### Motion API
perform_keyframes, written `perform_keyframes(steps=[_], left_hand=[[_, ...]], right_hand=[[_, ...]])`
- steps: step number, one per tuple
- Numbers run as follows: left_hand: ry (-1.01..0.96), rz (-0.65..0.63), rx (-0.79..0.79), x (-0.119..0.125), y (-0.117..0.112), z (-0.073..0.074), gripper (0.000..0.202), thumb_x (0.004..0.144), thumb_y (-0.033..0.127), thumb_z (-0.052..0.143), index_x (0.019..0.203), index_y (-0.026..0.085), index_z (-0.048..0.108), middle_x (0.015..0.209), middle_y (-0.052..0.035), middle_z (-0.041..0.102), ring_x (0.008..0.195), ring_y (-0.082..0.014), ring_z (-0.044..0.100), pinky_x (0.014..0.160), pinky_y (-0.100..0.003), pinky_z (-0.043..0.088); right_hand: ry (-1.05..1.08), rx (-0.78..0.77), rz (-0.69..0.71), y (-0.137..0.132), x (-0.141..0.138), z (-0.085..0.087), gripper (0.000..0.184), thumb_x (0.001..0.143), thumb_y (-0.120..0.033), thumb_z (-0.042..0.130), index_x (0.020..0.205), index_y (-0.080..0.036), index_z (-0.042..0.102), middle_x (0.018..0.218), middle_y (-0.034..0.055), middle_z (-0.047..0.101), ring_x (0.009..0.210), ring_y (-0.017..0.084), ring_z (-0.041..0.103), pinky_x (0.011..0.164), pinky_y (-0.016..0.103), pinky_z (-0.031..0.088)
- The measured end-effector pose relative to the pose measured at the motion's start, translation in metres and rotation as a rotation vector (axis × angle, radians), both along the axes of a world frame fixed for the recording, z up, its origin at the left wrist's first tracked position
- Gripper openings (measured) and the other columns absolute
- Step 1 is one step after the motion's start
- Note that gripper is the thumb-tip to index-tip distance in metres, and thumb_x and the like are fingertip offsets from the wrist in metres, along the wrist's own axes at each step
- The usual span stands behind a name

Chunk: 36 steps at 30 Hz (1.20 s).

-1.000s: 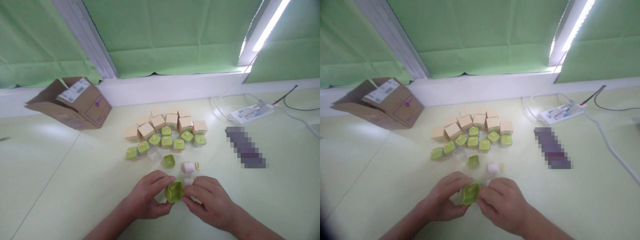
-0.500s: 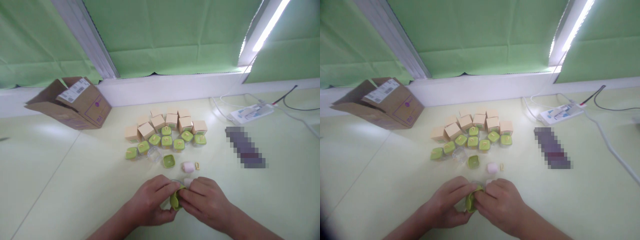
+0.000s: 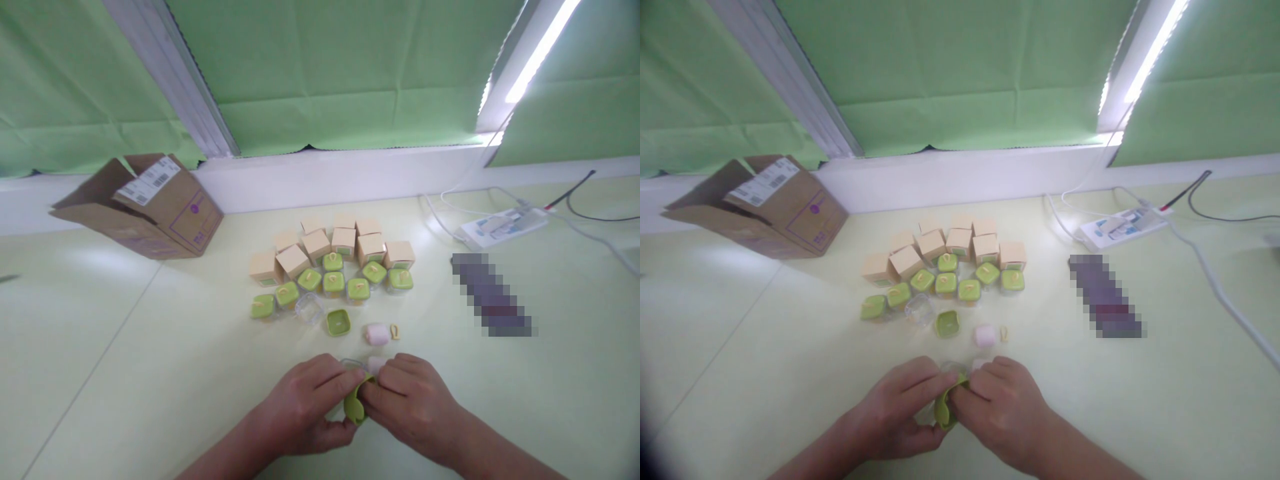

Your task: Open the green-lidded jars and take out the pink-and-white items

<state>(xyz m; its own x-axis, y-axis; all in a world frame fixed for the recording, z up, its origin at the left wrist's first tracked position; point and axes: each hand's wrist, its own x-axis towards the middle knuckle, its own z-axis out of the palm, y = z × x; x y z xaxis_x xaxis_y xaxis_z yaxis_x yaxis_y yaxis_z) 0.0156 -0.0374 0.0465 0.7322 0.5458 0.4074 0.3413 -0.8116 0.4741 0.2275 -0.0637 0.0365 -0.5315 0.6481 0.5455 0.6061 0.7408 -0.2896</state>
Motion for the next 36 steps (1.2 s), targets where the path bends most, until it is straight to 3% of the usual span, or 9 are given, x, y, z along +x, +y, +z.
perform_keyframes(steps=[14,22,29,36], left_hand=[[0.045,0.021,0.038,0.0012,-0.0027,-0.007,0.051,0.073,0.021,0.062,0.124,0.02,0.054,0.085,-0.0042,0.066,0.065,-0.0159,0.06,0.057,-0.025,0.051],[-0.061,-0.001,-0.052,0.0031,-0.0007,-0.0054,0.053,0.072,0.022,0.068,0.123,0.02,0.054,0.084,-0.0041,0.068,0.064,-0.0153,0.061,0.053,-0.023,0.048],[-0.06,0.028,0.029,0.0009,-0.0002,-0.0068,0.049,0.077,0.032,0.072,0.122,0.02,0.055,0.084,-0.0039,0.07,0.063,-0.0153,0.064,0.056,-0.025,0.049],[-0.041,0.03,0.071,0.0038,0.0008,0.0,0.042,0.077,0.031,0.069,0.117,0.021,0.057,0.08,-0.0026,0.069,0.06,-0.0142,0.062,0.057,-0.025,0.049]], right_hand=[[-0.027,0.008,0.054,-0.0007,0.0011,-0.007,0.025,0.096,-0.019,0.05,0.072,-0.02,0.058,0.061,-0.0015,0.052,0.055,0.014,0.045,0.054,0.033,0.029],[0.003,-0.03,0.081,-0.0011,0.0048,-0.0032,0.023,0.096,-0.021,0.051,0.075,-0.02,0.059,0.06,-0.0019,0.052,0.055,0.013,0.045,0.055,0.033,0.029],[0.042,-0.014,0.105,-0.0003,0.004,-0.0023,0.024,0.098,-0.017,0.048,0.076,-0.019,0.059,0.06,-0.0016,0.053,0.056,0.014,0.045,0.055,0.033,0.026],[0.017,-0.023,0.125,0.001,0.0028,-0.0041,0.027,0.095,-0.018,0.051,0.069,-0.019,0.054,0.061,-0.0016,0.051,0.055,0.014,0.042,0.056,0.033,0.026]])
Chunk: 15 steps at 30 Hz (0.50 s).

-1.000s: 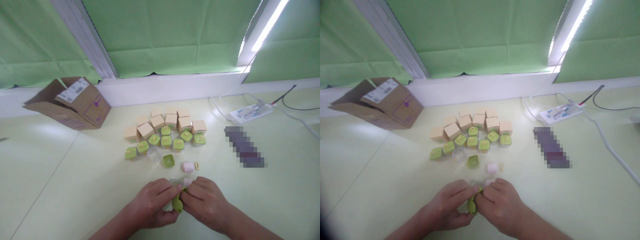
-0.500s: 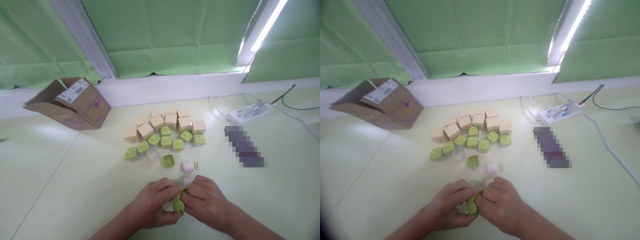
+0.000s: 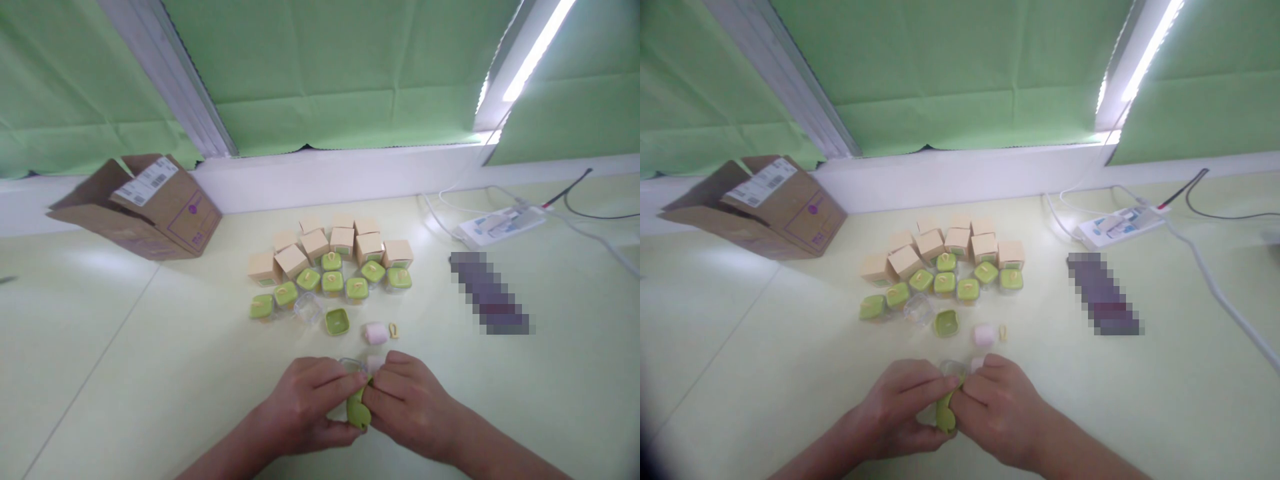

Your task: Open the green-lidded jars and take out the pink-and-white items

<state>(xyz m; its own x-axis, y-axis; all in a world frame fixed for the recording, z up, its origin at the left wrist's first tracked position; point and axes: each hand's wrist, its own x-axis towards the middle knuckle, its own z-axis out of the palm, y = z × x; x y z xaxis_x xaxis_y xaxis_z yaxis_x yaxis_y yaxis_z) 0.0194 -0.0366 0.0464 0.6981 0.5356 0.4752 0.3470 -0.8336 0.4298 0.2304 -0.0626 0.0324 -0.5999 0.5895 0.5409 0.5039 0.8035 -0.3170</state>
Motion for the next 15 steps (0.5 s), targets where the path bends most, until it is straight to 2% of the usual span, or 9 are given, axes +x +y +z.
perform_keyframes(steps=[8,15], left_hand=[[-0.015,-0.023,-0.02,0.0,0.0,-0.003,0.049,0.07,0.025,0.068,0.117,0.021,0.057,0.082,-0.0028,0.068,0.063,-0.0152,0.061,0.057,-0.025,0.048],[-0.047,-0.037,-0.052,0.001,0.001,0.001,0.049,0.069,0.024,0.066,0.117,0.02,0.056,0.084,-0.0043,0.07,0.068,-0.0173,0.064,0.062,-0.028,0.051]], right_hand=[[0.005,0.036,0.005,-0.001,-0.002,0.0,0.027,0.093,-0.018,0.049,0.066,-0.02,0.053,0.062,-0.0013,0.051,0.056,0.014,0.042,0.057,0.031,0.031],[0.064,0.04,-0.035,-0.001,-0.003,0.009,0.022,0.087,-0.014,0.047,0.068,-0.019,0.056,0.06,-0.0011,0.052,0.056,0.014,0.044,0.058,0.029,0.037]])
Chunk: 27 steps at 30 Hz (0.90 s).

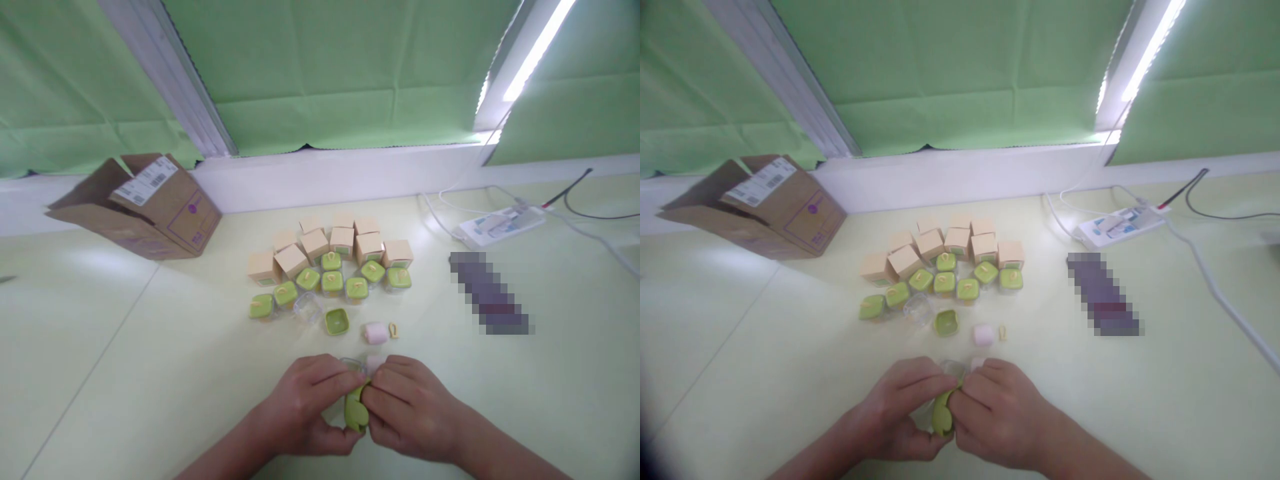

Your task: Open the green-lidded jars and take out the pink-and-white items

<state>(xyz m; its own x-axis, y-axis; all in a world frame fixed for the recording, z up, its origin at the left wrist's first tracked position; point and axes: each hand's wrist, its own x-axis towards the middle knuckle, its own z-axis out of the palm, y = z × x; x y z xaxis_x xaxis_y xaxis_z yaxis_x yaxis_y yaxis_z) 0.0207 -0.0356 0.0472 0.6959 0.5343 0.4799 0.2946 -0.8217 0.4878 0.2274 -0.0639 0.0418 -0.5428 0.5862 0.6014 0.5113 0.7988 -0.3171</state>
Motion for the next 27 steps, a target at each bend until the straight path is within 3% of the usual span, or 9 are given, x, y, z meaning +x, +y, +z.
perform_keyframes(steps=[15,27], left_hand=[[-0.034,0.03,-0.089,-0.006,0.003,-0.001,0.052,0.066,0.019,0.069,0.116,0.019,0.057,0.089,-0.0057,0.07,0.075,-0.0182,0.066,0.067,-0.028,0.054],[0.03,0.149,-0.133,-0.024,0.019,-0.006,0.05,0.069,0.018,0.061,0.118,0.02,0.05,0.097,-0.0077,0.068,0.082,-0.0194,0.065,0.073,-0.031,0.056]], right_hand=[[0.143,-0.168,-0.022,-0.003,0.009,0.002,0.011,0.08,-0.011,0.05,0.084,-0.021,0.054,0.069,0.0006,0.062,0.063,0.015,0.057,0.059,0.026,0.045],[0.173,-0.417,-0.135,0.012,0.032,0.002,0.007,0.087,-0.014,0.052,0.084,-0.021,0.053,0.069,-0.001,0.057,0.061,0.012,0.051,0.058,0.024,0.041]])
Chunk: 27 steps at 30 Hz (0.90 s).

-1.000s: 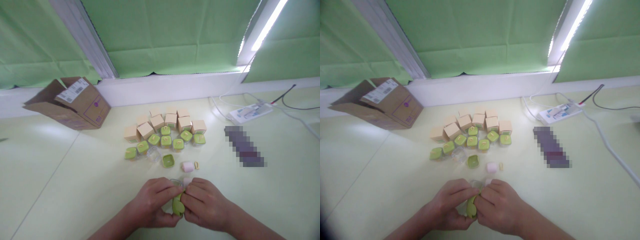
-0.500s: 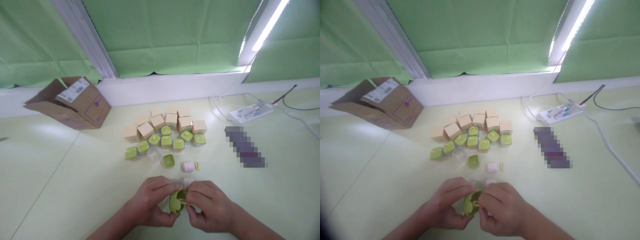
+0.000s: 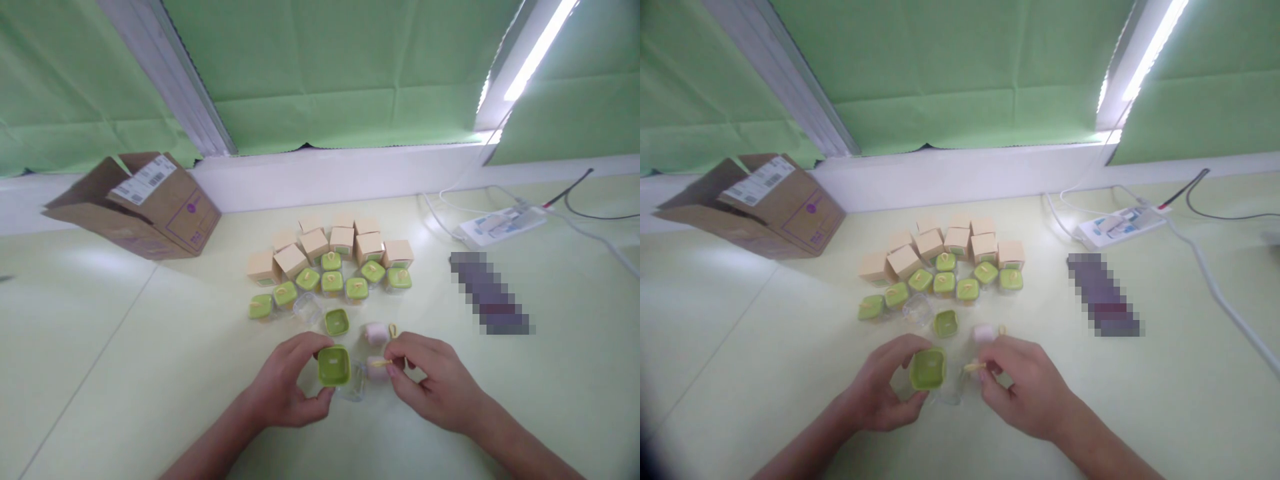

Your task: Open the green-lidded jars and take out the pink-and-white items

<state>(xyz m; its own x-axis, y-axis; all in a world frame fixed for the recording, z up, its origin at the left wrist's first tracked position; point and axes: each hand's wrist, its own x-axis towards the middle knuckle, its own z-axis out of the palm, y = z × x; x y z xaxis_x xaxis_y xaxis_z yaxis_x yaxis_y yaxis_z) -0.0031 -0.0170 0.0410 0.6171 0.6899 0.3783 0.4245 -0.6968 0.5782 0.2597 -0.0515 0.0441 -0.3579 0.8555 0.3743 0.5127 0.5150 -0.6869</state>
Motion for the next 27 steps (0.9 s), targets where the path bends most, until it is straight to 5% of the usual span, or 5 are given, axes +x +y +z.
perform_keyframes(steps=[11,27], left_hand=[[0.155,0.05,0.022,-0.011,0.012,-0.012,0.048,0.071,0.024,0.06,0.118,0.022,0.048,0.103,-0.0081,0.069,0.091,-0.0231,0.068,0.08,-0.035,0.056],[0.287,0.012,-0.017,-0.013,0.02,-0.014,0.038,0.074,0.025,0.061,0.11,0.02,0.056,0.1,-0.0086,0.067,0.089,-0.0235,0.062,0.078,-0.035,0.052]], right_hand=[[-0.216,-0.307,-0.102,0.01,0.015,-0.004,0.01,0.085,-0.016,0.05,0.079,-0.02,0.056,0.069,-0.0019,0.056,0.062,0.013,0.052,0.06,0.025,0.035],[-0.486,-0.518,-0.164,0.016,0.019,-0.015,0.013,0.085,-0.02,0.05,0.076,-0.02,0.06,0.078,0.0028,0.067,0.074,0.018,0.061,0.065,0.027,0.033]])
